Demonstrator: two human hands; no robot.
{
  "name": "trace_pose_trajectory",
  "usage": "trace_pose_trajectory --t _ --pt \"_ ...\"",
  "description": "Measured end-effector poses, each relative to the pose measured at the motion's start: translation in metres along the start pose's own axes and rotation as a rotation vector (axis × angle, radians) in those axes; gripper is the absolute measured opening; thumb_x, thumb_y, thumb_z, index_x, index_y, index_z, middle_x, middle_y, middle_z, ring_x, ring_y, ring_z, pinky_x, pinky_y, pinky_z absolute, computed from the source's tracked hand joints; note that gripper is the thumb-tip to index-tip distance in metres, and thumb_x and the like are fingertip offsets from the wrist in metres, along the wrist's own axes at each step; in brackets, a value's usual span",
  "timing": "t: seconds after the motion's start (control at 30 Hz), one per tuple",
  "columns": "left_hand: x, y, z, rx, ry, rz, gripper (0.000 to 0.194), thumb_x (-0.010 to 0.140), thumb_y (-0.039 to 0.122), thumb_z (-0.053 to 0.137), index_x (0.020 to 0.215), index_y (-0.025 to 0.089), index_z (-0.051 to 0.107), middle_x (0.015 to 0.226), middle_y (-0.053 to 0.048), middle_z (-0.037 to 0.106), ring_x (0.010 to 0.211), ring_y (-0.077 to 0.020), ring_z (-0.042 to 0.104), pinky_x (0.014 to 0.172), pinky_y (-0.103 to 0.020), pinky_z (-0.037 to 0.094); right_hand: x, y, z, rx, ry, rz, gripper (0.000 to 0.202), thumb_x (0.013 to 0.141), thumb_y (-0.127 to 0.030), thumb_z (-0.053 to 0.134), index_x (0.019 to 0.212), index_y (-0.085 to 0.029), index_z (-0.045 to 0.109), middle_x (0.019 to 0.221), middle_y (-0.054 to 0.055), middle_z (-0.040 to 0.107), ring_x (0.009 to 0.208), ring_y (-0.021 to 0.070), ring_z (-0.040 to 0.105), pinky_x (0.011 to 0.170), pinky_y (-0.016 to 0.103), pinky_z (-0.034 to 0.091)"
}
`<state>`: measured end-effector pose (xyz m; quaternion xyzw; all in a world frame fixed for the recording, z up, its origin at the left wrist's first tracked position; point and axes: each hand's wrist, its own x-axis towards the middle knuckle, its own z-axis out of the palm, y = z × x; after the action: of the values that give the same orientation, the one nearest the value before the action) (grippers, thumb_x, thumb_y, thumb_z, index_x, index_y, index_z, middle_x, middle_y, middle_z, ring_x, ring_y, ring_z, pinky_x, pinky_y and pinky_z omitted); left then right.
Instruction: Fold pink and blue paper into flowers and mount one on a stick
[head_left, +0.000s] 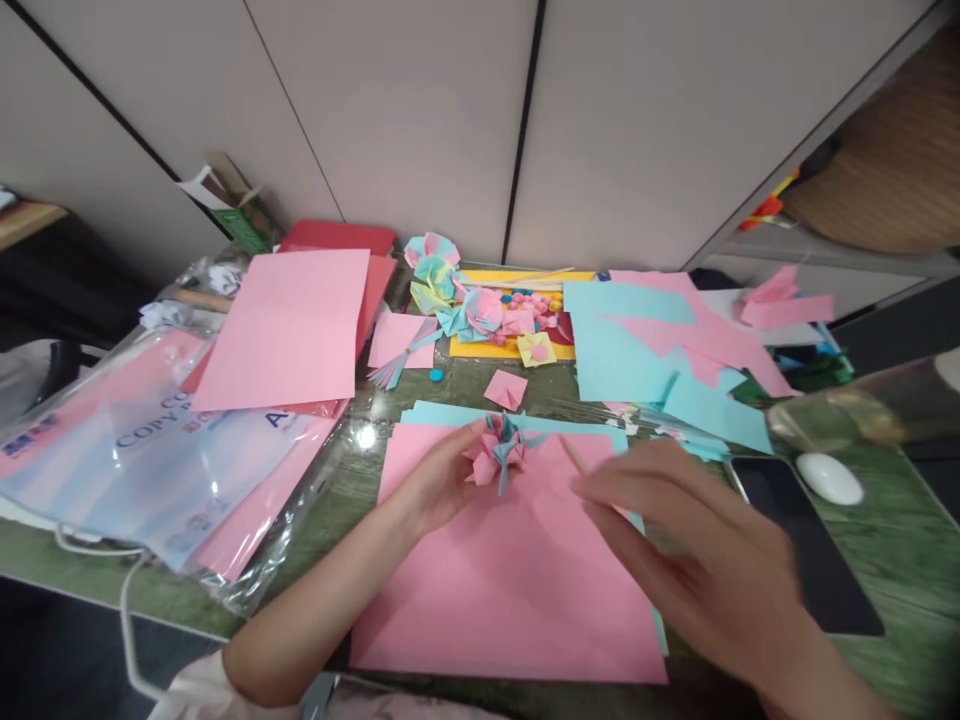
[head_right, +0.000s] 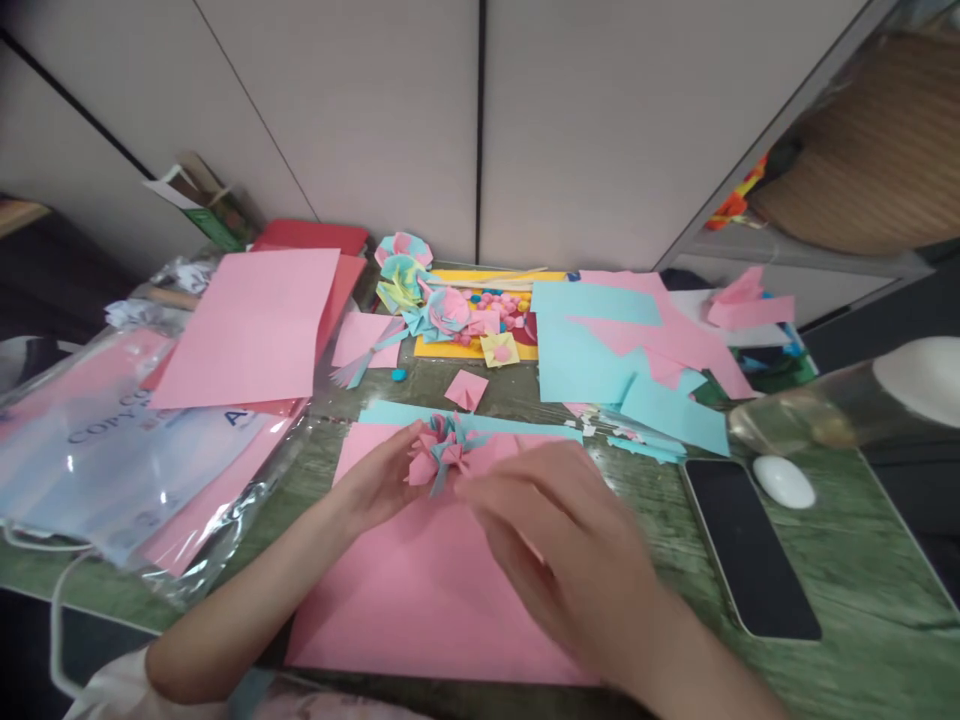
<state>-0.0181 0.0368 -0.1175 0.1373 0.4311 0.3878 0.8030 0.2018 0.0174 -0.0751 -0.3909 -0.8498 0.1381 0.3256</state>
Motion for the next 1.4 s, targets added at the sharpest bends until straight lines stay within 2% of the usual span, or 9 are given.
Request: trace_pose_trajectory --t 0.13,0.37,0.47,0.57,0.7,0.87,1.1,1.23,1.4 --pt "-0.002 -0.004 0.001 0.049 0.016 0.052 0.023 0.077 0.040 0.065 0.084 0.018 0.065 0.076 -0.001 0.065 0.074 -0.0119 0.061 0.060 -0.019 0.042 0.035 -0.006 0.002 -0.037 -0.176 -0.045 0.011 0.088 -0.023 0.053 0.095 -0.027 0.061 0.090 0.000 0.065 0.086 0.0154 0.056 0.078 0.033 0.040" --pt "-0.001 -0.010 -0.002 0.039 -0.067 0.103 0.027 0.076 0.040 0.066 0.070 0.014 0.064 0.081 -0.003 0.066 0.071 -0.0122 0.061 0.062 -0.021 0.047 0.033 0.009 0.030 0.060 -0.273 0.040 0.011 0.082 -0.035 0.062 0.081 -0.025 0.063 0.082 0.001 0.062 0.082 0.0169 0.052 0.074 0.033 0.037" --pt "-0.002 -0.009 -0.004 -0.074 -0.030 0.066 0.037 0.077 0.051 0.061 0.071 0.014 0.062 0.082 -0.006 0.068 0.071 -0.0143 0.063 0.067 -0.024 0.049 0.033 0.010 0.035 0.136 -0.185 0.147 0.015 0.082 -0.036 0.062 0.074 -0.023 0.061 0.076 0.000 0.059 0.077 0.0156 0.052 0.070 0.031 0.037" --pt "-0.006 -0.009 -0.003 -0.110 -0.038 0.114 0.043 0.076 0.057 0.059 0.084 0.015 0.060 0.086 -0.009 0.069 0.076 -0.0184 0.066 0.075 -0.030 0.050 0.032 0.009 0.038 0.211 0.022 0.338 0.019 0.081 -0.036 0.061 0.070 -0.022 0.059 0.072 -0.001 0.057 0.071 0.0140 0.052 0.067 0.029 0.039" --pt "-0.014 -0.018 0.002 0.139 0.012 0.400 0.035 0.067 0.037 0.075 0.087 0.019 0.053 0.081 -0.002 0.064 0.072 -0.0148 0.062 0.070 -0.028 0.048 0.029 0.005 0.042 0.212 0.201 0.484 0.022 0.079 -0.035 0.062 0.064 -0.021 0.056 0.065 -0.003 0.052 0.065 0.0124 0.048 0.064 0.028 0.037" --pt "-0.019 -0.034 0.007 0.759 0.154 0.895 0.025 0.064 0.026 0.078 0.083 0.019 0.062 0.080 -0.001 0.060 0.072 -0.0129 0.055 0.067 -0.026 0.047 0.021 -0.003 0.049 0.285 0.228 0.572 0.026 0.076 -0.038 0.063 0.059 -0.020 0.055 0.057 -0.005 0.046 0.057 0.0108 0.041 0.057 0.026 0.034" --pt "-0.014 -0.033 -0.002 1.011 0.204 1.185 0.005 0.079 0.020 0.064 0.076 0.021 0.067 0.072 -0.002 0.067 0.067 -0.0132 0.062 0.061 -0.026 0.052 0.006 -0.012 0.055 0.374 0.234 0.643 0.017 0.080 -0.036 0.059 0.073 -0.020 0.058 0.069 -0.001 0.054 0.064 0.0125 0.047 0.062 0.028 0.037" --pt "-0.009 -0.032 -0.012 1.102 0.179 1.416 0.008 0.079 0.014 0.064 0.081 0.021 0.067 0.077 -0.003 0.071 0.070 -0.0130 0.066 0.063 -0.024 0.055 -0.002 -0.016 0.054 0.215 0.397 0.479 0.007 0.082 -0.029 0.059 0.086 -0.024 0.059 0.080 0.000 0.054 0.075 0.0146 0.050 0.070 0.031 0.040" --pt "-0.010 -0.032 -0.020 1.229 0.043 1.613 0.016 0.081 0.011 0.061 0.094 0.018 0.064 0.081 -0.005 0.072 0.076 -0.0140 0.068 0.069 -0.024 0.057 -0.007 -0.018 0.054 -0.057 0.256 0.292 0.015 0.085 -0.022 0.055 0.098 -0.026 0.062 0.089 0.003 0.054 0.086 0.0171 0.052 0.076 0.035 0.039"
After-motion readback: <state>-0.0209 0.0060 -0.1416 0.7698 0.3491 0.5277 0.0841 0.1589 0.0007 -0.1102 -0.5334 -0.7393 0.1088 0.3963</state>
